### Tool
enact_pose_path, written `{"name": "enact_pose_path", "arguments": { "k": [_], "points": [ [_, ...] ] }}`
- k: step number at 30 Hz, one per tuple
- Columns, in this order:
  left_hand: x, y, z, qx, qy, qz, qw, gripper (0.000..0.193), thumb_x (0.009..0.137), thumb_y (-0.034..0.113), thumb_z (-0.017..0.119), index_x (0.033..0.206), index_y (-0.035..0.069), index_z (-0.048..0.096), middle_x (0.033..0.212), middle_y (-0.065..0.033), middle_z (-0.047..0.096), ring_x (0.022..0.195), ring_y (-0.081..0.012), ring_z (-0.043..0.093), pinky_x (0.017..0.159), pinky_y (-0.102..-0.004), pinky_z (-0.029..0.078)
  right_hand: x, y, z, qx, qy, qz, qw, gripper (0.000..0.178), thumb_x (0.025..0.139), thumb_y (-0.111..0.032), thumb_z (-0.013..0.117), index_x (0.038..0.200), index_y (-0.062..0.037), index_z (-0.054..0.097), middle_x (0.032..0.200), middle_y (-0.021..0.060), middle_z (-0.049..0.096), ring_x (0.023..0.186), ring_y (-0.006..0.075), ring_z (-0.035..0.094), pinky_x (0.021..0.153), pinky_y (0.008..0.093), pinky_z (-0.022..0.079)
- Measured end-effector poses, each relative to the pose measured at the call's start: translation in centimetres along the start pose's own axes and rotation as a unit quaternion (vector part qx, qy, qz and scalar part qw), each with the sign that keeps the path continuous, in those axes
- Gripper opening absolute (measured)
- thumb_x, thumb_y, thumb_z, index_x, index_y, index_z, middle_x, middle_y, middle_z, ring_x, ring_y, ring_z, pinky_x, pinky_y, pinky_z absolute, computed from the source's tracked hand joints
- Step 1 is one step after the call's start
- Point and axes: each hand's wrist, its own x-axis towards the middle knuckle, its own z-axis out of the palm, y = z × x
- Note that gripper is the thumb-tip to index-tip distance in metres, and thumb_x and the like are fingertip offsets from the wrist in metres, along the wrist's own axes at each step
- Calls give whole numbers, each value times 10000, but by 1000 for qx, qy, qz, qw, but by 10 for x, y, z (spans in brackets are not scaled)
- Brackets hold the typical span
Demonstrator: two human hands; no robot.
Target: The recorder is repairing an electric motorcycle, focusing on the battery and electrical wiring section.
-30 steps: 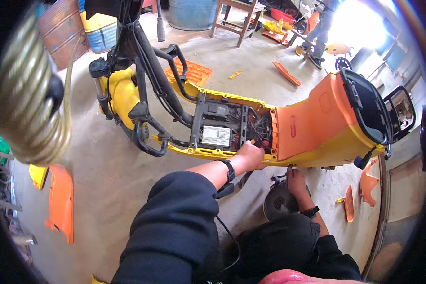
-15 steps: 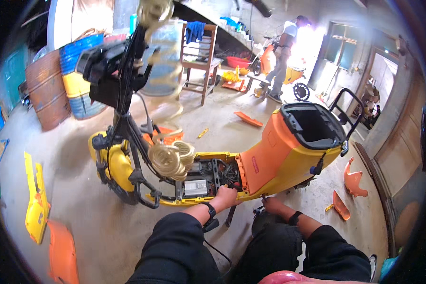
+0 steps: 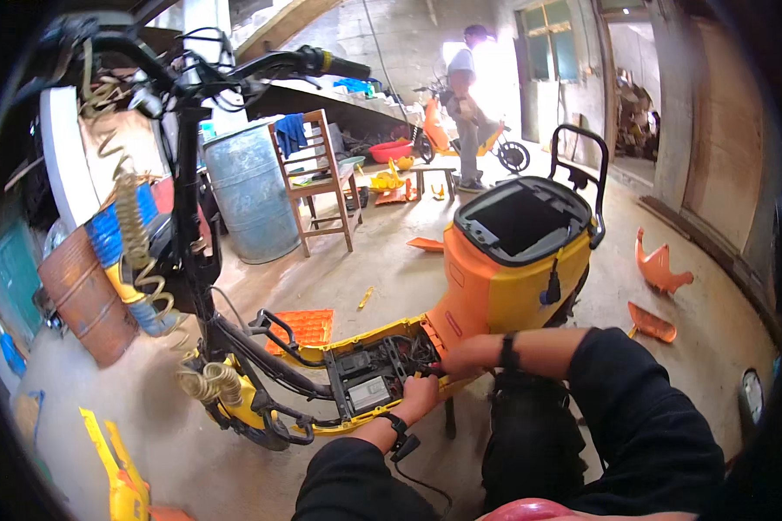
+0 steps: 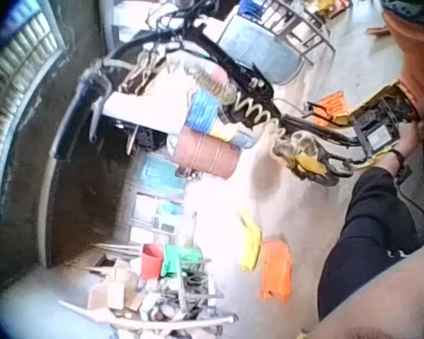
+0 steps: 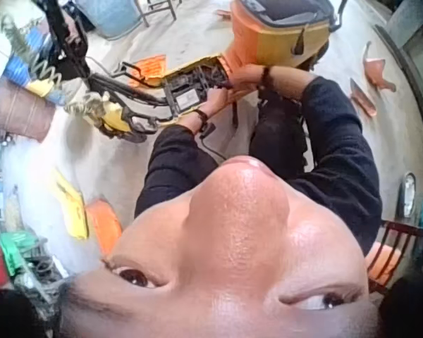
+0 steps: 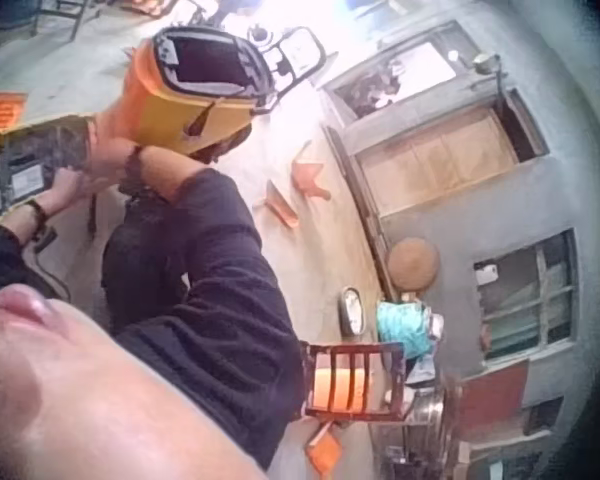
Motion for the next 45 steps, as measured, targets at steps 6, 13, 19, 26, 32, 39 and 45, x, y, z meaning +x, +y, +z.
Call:
{"name": "enact_pose_path", "arguments": {
  "k": [6, 13, 19, 26, 32, 39, 45],
  "points": [
    [3, -6, 23, -45, 121, 84, 988, 355, 767, 358, 708, 971, 69, 669, 870, -101, 688, 722, -308, 665, 612, -413, 478, 87, -47, -28, -126, 3, 68, 990, 230, 816, -237, 591, 887, -103, 764, 927, 120, 730, 874, 296, 706, 756, 423, 566],
    [-9, -17, 20, -12, 194, 89, 977, 266, 786, 271, 659, 965, 76, 672, 906, -98, 687, 769, -304, 665, 636, -426, 472, 94, -35, 5, -130, 16, 7, 991, 181, 700, -203, 729, 847, -106, 766, 898, 115, 725, 858, 305, 700, 712, 414, 566],
    [6, 1, 13, -39, 167, 78, 982, 212, 780, 124, 567, 960, 89, 674, 933, -107, 682, 859, -303, 661, 683, -448, 459, 94, 16, 28, -26, 4, 93, 995, 272, 826, -187, 594, 988, -19, 732, 1030, 189, 700, 962, 337, 682, 769, 413, 542],
    [46, -6, 56, 37, 47, 120, 991, 451, 873, 272, 567, 1289, 99, 557, 1298, -127, 568, 1252, -281, 480, 1059, -419, 336, 117, 82, 77, -162, 107, 1, 981, 166, 762, -200, 653, 801, -75, 754, 872, 153, 707, 805, 331, 680, 702, 405, 534],
    [30, -12, -25, 76, -81, 172, 979, 565, 786, 457, 667, 1257, 154, 592, 1273, -58, 585, 1264, -261, 463, 943, -485, 382, 85, 85, 34, -6, 13, 107, 994, 184, 721, -107, 648, 860, -36, 744, 813, 169, 706, 746, 274, 692, 652, 394, 515],
    [-4, -14, -32, 103, -74, 106, 986, 529, 760, 547, 690, 1070, 119, 671, 1092, -39, 612, 1121, -222, 487, 966, -466, 313, 94, 39, 9, -14, -167, 104, 980, 220, 722, -37, 623, 911, -25, 736, 801, 165, 696, 674, 220, 649, 590, 386, 500],
    [-17, 1, -21, 38, -11, -68, 997, 506, 729, 588, 723, 939, 128, 710, 958, -43, 668, 984, -228, 575, 840, -425, 366, 91, 50, 29, 110, -89, 125, 982, 332, 707, -52, 652, 1028, -78, 736, 872, 122, 718, 718, 220, 649, 654, 366, 511]
  ]
}}
